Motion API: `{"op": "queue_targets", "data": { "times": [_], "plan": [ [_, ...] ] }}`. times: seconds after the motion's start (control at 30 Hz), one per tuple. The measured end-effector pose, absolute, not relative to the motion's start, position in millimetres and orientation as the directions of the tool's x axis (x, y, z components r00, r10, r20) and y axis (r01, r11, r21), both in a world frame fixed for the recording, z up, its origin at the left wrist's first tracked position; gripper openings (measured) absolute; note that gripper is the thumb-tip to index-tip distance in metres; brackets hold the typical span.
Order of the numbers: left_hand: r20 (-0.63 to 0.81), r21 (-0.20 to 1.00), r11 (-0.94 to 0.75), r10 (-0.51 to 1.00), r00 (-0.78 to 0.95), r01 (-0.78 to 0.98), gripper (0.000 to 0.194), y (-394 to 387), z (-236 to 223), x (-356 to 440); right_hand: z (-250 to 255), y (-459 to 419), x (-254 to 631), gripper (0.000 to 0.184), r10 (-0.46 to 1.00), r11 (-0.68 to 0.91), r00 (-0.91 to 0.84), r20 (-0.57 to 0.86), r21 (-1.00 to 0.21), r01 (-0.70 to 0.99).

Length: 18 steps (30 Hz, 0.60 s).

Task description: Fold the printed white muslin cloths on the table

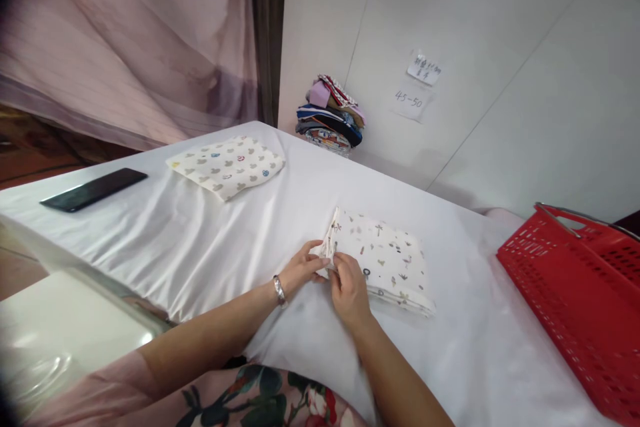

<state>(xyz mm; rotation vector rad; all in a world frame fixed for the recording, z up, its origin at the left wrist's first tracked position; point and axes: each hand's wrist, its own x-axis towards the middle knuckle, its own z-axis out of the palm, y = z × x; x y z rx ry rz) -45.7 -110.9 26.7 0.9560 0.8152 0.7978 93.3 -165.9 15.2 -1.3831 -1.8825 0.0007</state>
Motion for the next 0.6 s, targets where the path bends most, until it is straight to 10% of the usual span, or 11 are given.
{"op": "queue_targets", "data": {
  "times": [0.6],
  "plan": [
    [-0.158,0.946,0.040,0.923,0.350,0.322,0.042,-114,26,-41,76,-83,131,0.027,0.955,0.183,-0.017,0.295,-0.544,0.819]
  ]
}}
